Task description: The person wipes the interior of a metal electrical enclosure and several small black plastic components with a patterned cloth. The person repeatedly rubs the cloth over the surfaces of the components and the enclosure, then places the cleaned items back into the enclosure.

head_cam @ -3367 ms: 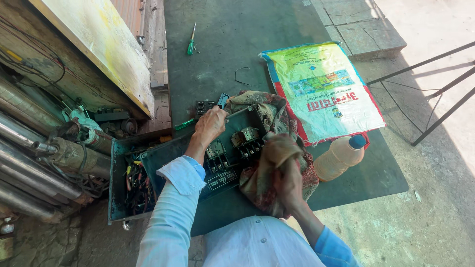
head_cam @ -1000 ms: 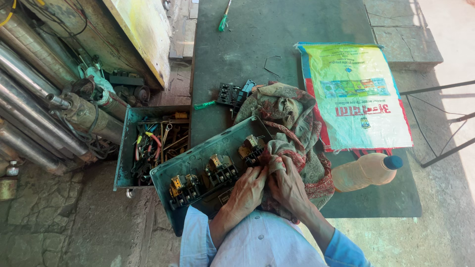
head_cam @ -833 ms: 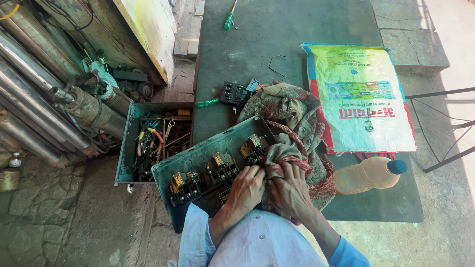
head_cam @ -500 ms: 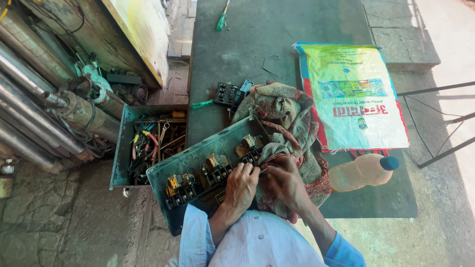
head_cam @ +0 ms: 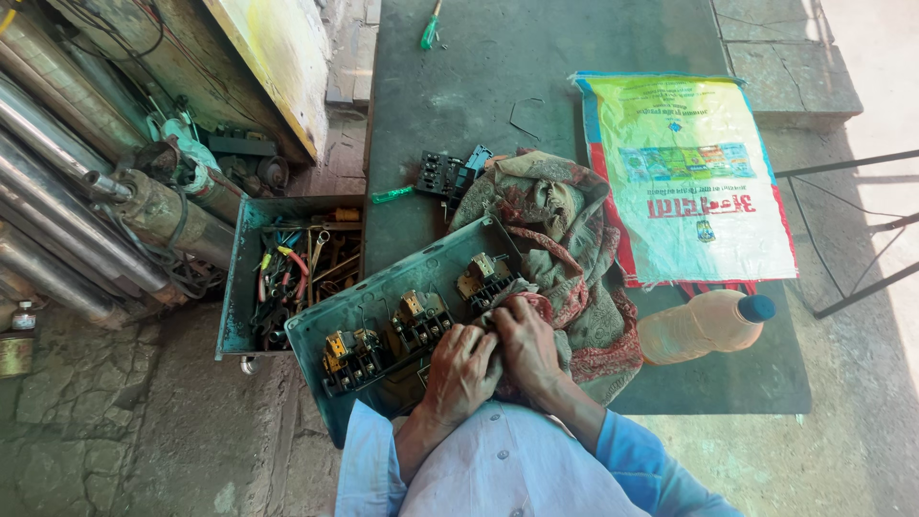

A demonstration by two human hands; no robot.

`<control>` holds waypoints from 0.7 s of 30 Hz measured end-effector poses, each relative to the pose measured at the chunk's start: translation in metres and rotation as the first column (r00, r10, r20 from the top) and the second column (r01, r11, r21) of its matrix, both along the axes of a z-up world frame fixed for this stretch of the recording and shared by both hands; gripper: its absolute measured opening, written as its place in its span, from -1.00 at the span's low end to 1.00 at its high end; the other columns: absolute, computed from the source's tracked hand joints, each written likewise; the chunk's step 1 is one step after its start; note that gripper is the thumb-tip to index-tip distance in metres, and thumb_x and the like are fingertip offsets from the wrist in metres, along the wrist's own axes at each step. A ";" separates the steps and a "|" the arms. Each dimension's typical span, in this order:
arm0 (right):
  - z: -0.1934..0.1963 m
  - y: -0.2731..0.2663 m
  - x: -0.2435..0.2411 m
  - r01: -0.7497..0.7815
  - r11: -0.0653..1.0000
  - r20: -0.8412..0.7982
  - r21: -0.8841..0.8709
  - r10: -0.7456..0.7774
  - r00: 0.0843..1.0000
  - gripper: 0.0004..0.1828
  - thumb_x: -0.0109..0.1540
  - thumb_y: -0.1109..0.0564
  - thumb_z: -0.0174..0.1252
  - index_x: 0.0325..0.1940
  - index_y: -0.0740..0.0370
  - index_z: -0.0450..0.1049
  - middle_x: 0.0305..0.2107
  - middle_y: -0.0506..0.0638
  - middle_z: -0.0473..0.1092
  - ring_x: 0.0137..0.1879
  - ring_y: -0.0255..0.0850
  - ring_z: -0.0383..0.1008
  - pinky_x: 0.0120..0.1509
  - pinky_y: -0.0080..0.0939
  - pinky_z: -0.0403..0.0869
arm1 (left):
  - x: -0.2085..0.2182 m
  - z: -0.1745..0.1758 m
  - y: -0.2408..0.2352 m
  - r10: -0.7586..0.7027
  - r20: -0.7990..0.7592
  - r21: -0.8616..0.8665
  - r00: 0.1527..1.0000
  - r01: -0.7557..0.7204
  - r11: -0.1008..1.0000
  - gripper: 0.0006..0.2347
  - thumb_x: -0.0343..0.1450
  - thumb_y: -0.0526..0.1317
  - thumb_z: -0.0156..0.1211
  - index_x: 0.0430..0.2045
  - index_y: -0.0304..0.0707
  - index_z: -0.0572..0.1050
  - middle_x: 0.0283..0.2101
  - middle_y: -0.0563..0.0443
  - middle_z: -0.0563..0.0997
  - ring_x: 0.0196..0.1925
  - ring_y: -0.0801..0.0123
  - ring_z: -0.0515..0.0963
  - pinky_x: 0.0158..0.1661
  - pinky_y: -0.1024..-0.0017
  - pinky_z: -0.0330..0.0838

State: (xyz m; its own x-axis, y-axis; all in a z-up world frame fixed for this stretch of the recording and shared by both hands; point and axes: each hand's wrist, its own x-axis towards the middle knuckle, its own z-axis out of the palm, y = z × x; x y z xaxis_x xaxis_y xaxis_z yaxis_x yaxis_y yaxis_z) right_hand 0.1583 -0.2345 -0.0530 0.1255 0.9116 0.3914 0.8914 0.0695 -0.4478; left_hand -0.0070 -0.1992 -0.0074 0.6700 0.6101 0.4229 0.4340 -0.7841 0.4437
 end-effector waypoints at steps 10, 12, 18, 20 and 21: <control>0.015 0.008 -0.009 0.213 0.976 -0.167 -0.046 -0.217 0.962 -0.79 0.08 0.27 0.25 -0.20 0.29 0.58 -0.23 0.17 0.40 -0.16 0.07 0.48 -0.17 0.04 0.51 | -0.015 -0.013 -0.003 -0.140 -0.069 -0.292 0.988 0.114 0.949 -0.79 0.23 -0.29 0.34 -0.34 -0.37 0.51 -0.26 -0.20 0.51 -0.12 -0.04 0.55 -0.15 0.13 0.50; 0.019 0.006 -0.013 0.146 0.988 -0.245 -0.041 -0.151 0.958 -0.79 0.07 0.23 0.28 -0.21 0.30 0.57 -0.25 0.18 0.38 -0.18 0.07 0.48 -0.17 0.04 0.51 | -0.015 -0.010 -0.001 -0.146 -0.040 -0.284 0.988 0.129 0.950 -0.80 0.23 -0.31 0.32 -0.34 -0.36 0.51 -0.25 -0.20 0.52 -0.12 -0.04 0.55 -0.15 0.13 0.50; 0.022 0.008 -0.005 0.205 0.979 -0.098 -0.008 -0.205 0.974 -0.78 -0.05 0.20 0.33 -0.35 0.30 0.54 -0.30 0.25 0.30 -0.17 0.22 0.44 -0.19 0.12 0.45 | -0.012 -0.006 0.000 -0.136 0.006 -0.304 0.991 0.131 0.944 -0.89 0.31 -0.36 0.24 -0.34 -0.34 0.53 -0.29 -0.17 0.53 -0.15 -0.02 0.56 -0.18 0.15 0.49; 0.017 0.008 -0.003 0.275 0.949 -0.206 -0.153 -0.303 0.930 -0.90 0.08 0.20 0.27 -0.37 0.26 0.53 -0.28 0.19 0.30 -0.22 0.14 0.48 -0.19 0.07 0.47 | -0.011 -0.007 -0.002 -0.135 -0.011 -0.326 0.991 0.124 0.937 -0.92 0.32 -0.36 0.24 -0.39 -0.34 0.53 -0.30 -0.17 0.53 -0.15 -0.03 0.56 -0.18 0.14 0.48; 0.013 0.010 -0.006 0.291 0.930 -0.262 -0.223 -0.345 0.901 -0.94 0.14 0.20 0.25 -0.38 0.24 0.52 -0.27 0.17 0.30 -0.24 0.09 0.49 -0.18 0.05 0.48 | -0.013 -0.007 -0.001 -0.127 -0.026 -0.333 0.992 0.111 0.937 -0.94 0.32 -0.36 0.24 -0.42 -0.33 0.53 -0.31 -0.17 0.54 -0.15 -0.03 0.56 -0.18 0.13 0.48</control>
State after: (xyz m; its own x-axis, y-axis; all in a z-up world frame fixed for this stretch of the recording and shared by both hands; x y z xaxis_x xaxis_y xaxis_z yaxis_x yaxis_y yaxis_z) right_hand 0.1526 -0.2241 -0.0397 0.5041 0.8536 0.1314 0.6802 -0.2987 -0.6694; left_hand -0.0196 -0.2007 -0.0142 0.7602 0.6247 0.1784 0.3727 -0.6443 0.6678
